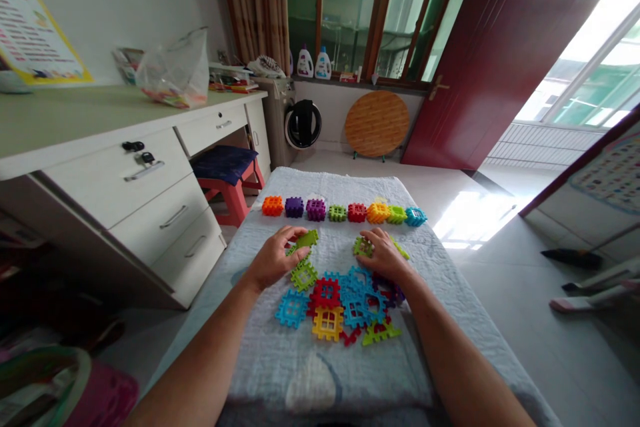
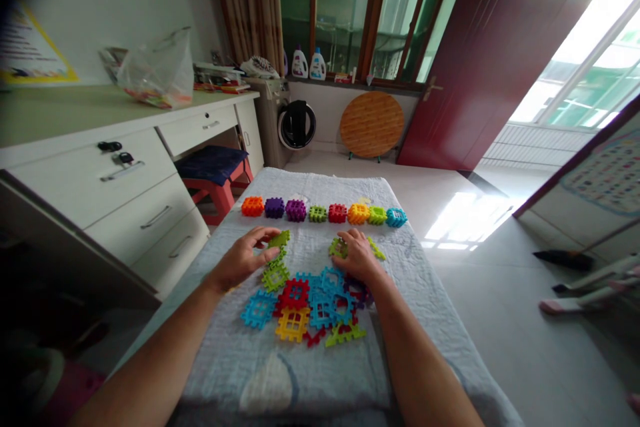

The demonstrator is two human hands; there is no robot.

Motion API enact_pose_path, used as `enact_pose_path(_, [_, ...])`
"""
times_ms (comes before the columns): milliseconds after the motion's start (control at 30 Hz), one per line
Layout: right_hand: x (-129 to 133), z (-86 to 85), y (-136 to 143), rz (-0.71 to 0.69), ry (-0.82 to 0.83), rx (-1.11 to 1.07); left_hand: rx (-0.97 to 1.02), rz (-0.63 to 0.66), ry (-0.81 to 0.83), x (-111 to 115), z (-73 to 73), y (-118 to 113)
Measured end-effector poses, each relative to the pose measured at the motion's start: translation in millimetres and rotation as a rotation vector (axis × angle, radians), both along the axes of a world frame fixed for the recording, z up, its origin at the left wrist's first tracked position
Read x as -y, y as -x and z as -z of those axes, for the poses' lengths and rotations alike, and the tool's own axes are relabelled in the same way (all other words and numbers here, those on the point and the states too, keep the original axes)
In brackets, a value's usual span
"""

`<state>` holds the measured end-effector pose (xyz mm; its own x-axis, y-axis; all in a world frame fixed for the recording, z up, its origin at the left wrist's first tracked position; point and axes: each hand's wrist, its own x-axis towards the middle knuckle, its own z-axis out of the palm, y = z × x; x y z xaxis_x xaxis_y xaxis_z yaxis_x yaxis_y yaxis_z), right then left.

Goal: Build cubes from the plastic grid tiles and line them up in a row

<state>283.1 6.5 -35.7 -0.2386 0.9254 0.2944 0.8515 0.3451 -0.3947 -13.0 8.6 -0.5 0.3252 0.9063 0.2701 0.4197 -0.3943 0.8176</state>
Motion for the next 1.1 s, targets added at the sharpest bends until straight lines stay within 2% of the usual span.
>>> enact_pose_path(233, [4,-7.0,5,-0.009,0.012,-0.025,0.730,0.056,0.503,2,6.4,-17])
enact_pose_path(367, [3,-3.0,5,-0.015,0.012,-0.034,0.898,0.082,0.675,1,9.4,-21])
enact_pose_path(433, [2,-1.5,6,-0.017,0.010,-0.037,0.895,0.083,0.673,0,11.2,-23])
enact_pose_path(533, [2,-2.1,7,-0.014,0.014,-0.039,0.791,0.061,0.565,-2,15.9,-26])
enact_pose_path(600, [3,-3.6,8,-0.011,0.021,-0.042,0.630,0.015,0.411,-3,18.8,-27])
enact_pose_path(733, [3,-6.3,9,-0.016,0.017,-0.070,0.255,-0.174,0.003,-2,16.6,-27])
enact_pose_path(800, [3,-8.1,11,-0.031,-0.002,-0.099,0.161,-0.201,-0.091,1,12.8,-28])
enact_pose_path(900, [4,-12.5,17,-0.071,-0.024,-0.161,0.149,-0.169,-0.089,4,10.5,-30])
enact_pose_path(1100, [6,-19.2,40,-0.130,-0.110,-0.315,0.263,-0.097,0.079,4,19.2,-45])
